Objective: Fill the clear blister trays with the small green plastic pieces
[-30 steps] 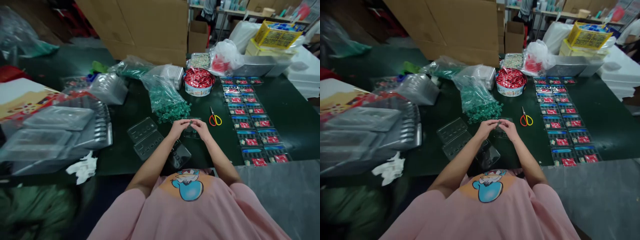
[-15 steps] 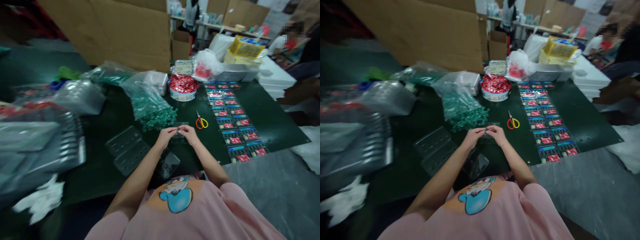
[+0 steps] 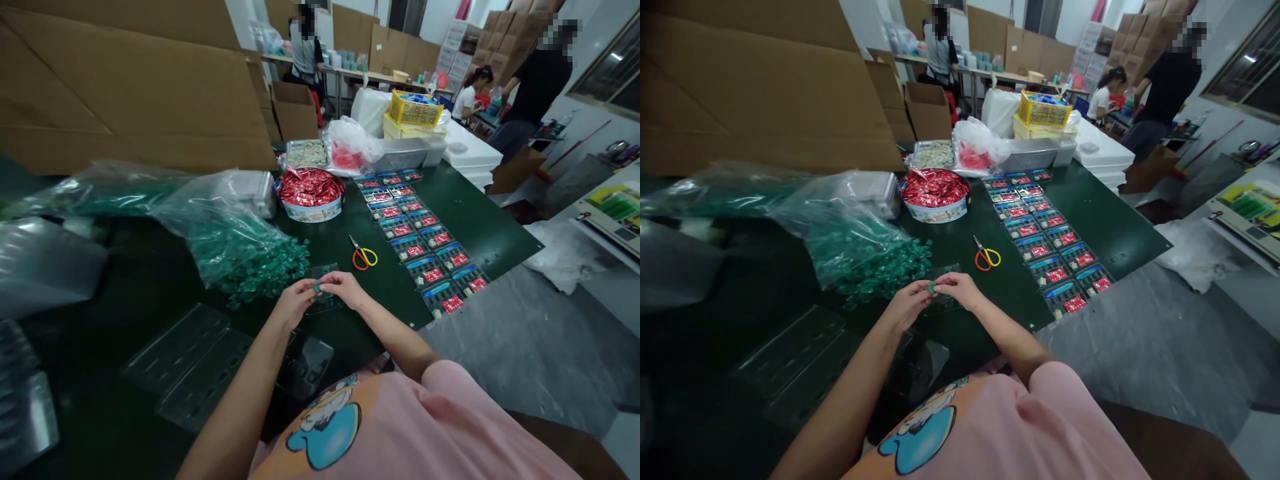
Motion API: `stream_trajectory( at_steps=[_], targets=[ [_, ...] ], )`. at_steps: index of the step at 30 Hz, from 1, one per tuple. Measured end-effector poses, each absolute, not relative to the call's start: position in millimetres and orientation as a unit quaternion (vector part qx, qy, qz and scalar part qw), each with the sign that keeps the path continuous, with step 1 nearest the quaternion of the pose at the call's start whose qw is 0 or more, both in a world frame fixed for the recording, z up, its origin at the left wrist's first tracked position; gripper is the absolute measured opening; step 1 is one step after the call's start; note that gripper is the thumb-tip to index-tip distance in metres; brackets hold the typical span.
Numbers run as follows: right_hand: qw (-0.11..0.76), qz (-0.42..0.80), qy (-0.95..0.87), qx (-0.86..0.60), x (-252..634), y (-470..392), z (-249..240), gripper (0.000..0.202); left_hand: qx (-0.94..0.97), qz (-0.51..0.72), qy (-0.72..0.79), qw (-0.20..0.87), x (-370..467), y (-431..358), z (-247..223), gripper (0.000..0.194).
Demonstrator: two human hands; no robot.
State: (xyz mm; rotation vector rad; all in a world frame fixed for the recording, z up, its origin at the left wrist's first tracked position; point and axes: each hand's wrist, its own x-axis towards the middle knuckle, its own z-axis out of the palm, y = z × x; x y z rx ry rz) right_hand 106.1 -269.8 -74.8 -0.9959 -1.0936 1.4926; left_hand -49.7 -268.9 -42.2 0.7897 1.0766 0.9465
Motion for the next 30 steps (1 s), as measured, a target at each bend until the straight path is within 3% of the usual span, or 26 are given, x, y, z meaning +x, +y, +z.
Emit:
stream_trajectory(
  at_steps=[21,30],
  targets=[
    [0.472,0.599,-0.455,-0.459,104,-273,-67,0.037,0.333,0.381,0.484,0.714,-64,-259,-55,0.043],
    [0.465,0.567,-0.494,-0.468,108,-271,-72,0.023,0.355,0.381,0.511,0.684,-57,-257,-51,0.043]
  ],
)
